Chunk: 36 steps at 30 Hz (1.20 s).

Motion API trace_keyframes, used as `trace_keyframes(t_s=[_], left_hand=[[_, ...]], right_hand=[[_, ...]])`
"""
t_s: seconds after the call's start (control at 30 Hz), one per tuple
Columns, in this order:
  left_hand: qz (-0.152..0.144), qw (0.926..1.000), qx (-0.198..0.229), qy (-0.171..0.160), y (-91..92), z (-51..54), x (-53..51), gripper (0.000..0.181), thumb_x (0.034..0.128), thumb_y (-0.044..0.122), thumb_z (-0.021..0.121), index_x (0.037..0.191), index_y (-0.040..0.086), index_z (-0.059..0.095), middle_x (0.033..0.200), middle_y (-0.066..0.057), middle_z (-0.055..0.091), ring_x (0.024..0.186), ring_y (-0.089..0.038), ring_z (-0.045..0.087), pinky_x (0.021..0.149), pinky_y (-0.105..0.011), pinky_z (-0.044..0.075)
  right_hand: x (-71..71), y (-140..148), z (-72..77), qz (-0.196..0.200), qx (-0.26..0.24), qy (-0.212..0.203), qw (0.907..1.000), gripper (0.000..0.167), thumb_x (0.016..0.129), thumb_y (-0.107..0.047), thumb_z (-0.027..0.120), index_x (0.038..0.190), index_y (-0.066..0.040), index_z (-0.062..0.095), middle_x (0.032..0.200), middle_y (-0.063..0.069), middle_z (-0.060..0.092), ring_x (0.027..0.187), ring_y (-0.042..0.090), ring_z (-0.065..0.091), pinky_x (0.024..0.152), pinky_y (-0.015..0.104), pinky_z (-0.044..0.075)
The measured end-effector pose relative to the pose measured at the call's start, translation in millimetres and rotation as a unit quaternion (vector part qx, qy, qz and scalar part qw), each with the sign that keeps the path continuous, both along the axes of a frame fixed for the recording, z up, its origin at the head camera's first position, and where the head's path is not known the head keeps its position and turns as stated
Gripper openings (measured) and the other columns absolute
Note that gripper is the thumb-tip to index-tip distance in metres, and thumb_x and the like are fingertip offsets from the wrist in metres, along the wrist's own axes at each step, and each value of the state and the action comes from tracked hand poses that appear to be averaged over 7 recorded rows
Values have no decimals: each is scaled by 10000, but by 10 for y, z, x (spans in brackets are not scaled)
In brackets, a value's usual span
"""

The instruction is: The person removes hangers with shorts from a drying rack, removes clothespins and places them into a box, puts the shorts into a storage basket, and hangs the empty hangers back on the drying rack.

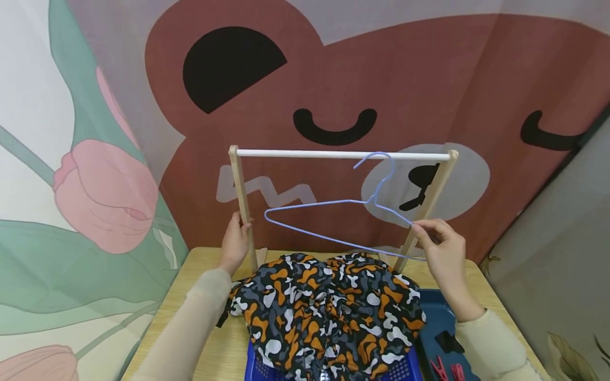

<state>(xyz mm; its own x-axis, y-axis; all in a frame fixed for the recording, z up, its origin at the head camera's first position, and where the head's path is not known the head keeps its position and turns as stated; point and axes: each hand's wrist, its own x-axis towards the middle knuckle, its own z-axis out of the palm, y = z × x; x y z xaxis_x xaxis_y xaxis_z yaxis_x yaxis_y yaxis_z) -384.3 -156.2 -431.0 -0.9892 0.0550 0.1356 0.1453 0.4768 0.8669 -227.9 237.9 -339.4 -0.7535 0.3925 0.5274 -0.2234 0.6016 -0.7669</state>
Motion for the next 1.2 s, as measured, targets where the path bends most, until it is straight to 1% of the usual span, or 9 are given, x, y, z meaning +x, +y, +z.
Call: trace_keyframes(t_s=[0.1,0.27,0.4,0.53,0.63,0.77,0.97,1.1,1.2], left_hand=[[42,9999,-141,3,35,9,-2,319,1074,173,392,1369,51,406,1324,-163,538,1232,-364,523,957,-533,451],[108,9999,-19,-87,59,-9,24,337,1081,198,371,1393,70,394,1352,-143,532,1256,-365,506,965,-556,440],[217,9996,-8,-199,62,-35,55,334,1085,204,356,1401,100,389,1354,-113,531,1258,-352,506,971,-555,439],[123,9998,-46,-166,44,-26,48,336,1086,188,348,1404,84,376,1360,-133,525,1271,-364,497,977,-554,433],[-87,9998,-67,-142,24,3,22,336,1084,177,347,1401,67,362,1370,-162,508,1288,-372,479,986,-553,421],[-225,9994,-121,-240,7,33,1,337,1080,193,351,1395,73,355,1376,-160,495,1300,-362,468,991,-545,419],[-187,9993,-45,-321,-4,50,6,339,1083,208,341,1401,90,354,1386,-140,485,1309,-358,458,996,-560,413],[-127,9993,-71,-339,-12,37,12,342,1083,207,341,1409,103,352,1394,-129,486,1306,-360,463,983,-565,423],[-91,9994,-75,-333,-16,29,20,344,1082,201,342,1410,100,354,1393,-126,489,1302,-363,468,977,-569,428]], right_hand=[[-111,52,121,-16,87,-199,9998,151,936,-140,703,997,-8,744,802,-106,628,672,59,550,560,159,406],[-278,67,272,163,417,-473,9979,244,970,-232,662,1040,-9,731,866,52,662,692,118,535,560,211,395],[-389,40,321,286,639,-583,9958,237,976,-209,651,1053,1,731,903,130,677,676,141,511,551,212,386],[-460,0,345,325,822,-773,9931,239,978,-215,649,1053,-5,732,887,162,683,663,162,516,535,221,388],[-484,-21,349,286,974,-907,9907,243,981,-225,646,1052,-9,730,877,159,685,679,192,520,533,234,389],[-500,-32,321,302,1023,-1000,9892,229,976,-210,655,1048,-6,732,855,147,675,684,226,520,536,248,390],[-499,-47,231,322,1118,-1163,9864,238,975,-236,658,1031,-20,740,856,142,678,680,229,542,526,284,408],[-485,-54,175,372,1156,-1436,9822,264,983,-268,644,1050,-29,736,929,139,692,691,237,570,500,309,425],[-479,-50,143,513,1163,-1668,9778,270,988,-260,636,1079,-21,723,981,150,691,720,249,583,526,325,441]])
